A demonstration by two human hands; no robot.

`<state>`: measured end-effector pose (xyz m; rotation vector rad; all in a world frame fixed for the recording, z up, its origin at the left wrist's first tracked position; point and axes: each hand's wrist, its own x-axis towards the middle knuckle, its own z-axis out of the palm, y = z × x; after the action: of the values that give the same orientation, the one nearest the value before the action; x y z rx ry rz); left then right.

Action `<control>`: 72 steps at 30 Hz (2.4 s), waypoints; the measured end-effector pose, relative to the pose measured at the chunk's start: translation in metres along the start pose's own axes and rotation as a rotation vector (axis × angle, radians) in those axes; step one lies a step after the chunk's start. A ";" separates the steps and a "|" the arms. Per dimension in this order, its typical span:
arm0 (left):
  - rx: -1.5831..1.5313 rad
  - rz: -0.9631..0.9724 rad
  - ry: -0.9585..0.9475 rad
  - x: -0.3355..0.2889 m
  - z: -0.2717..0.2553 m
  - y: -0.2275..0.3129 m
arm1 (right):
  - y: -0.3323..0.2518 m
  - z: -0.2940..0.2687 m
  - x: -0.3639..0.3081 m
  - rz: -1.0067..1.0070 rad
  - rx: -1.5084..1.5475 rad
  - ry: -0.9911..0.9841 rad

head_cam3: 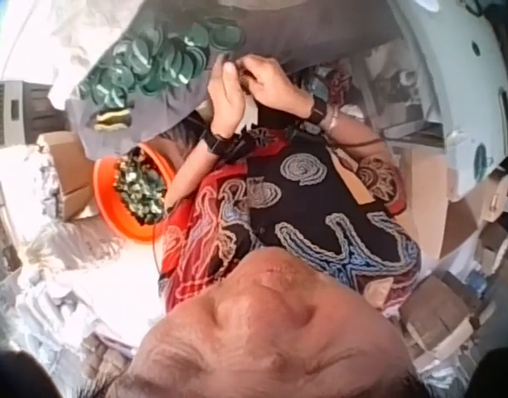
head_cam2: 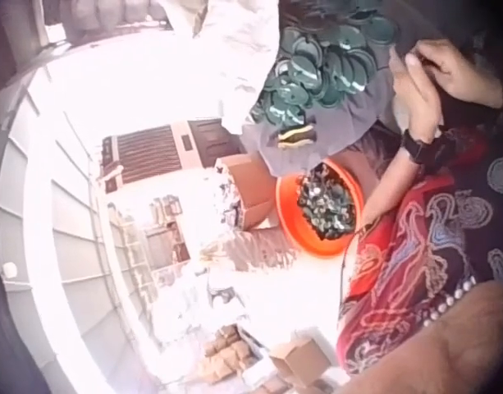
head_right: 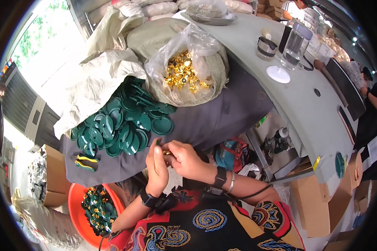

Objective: The recorder is assembling small gold-colored components into green plastic discs in a factory setting.

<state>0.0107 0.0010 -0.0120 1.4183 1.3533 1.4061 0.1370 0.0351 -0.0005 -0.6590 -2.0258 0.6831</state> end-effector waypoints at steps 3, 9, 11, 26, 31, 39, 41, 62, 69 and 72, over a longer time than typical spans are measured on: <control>0.365 0.329 0.087 -0.004 -0.002 0.004 | 0.003 0.007 -0.001 0.328 0.543 -0.010; 0.357 0.355 0.082 -0.007 -0.019 -0.005 | -0.003 0.008 0.007 0.633 0.845 -0.161; 0.160 0.225 0.052 -0.008 -0.023 -0.011 | -0.003 0.009 0.010 0.605 0.707 -0.226; -0.258 -0.161 0.024 -0.014 -0.036 0.001 | -0.007 0.025 0.005 -0.148 -0.258 -0.186; -0.080 0.059 0.084 -0.017 -0.035 -0.006 | -0.005 0.036 0.005 -0.019 0.158 -0.072; 0.203 0.340 0.152 -0.017 -0.040 -0.020 | -0.007 0.029 0.015 0.732 0.900 -0.355; -0.100 0.037 0.055 -0.018 -0.044 -0.019 | -0.010 0.026 0.020 0.653 0.753 -0.344; -0.082 0.076 0.078 -0.015 -0.047 -0.022 | -0.001 0.048 0.008 0.168 0.256 -0.166; 0.134 0.290 0.101 -0.023 -0.051 -0.013 | -0.013 0.043 0.013 0.296 0.465 -0.265; 0.170 0.360 0.128 -0.023 -0.053 -0.013 | -0.019 0.034 0.021 0.618 0.772 -0.419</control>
<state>-0.0396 -0.0277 -0.0213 1.7779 1.3715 1.6660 0.0939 0.0287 0.0084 -0.6933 -1.6738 1.9730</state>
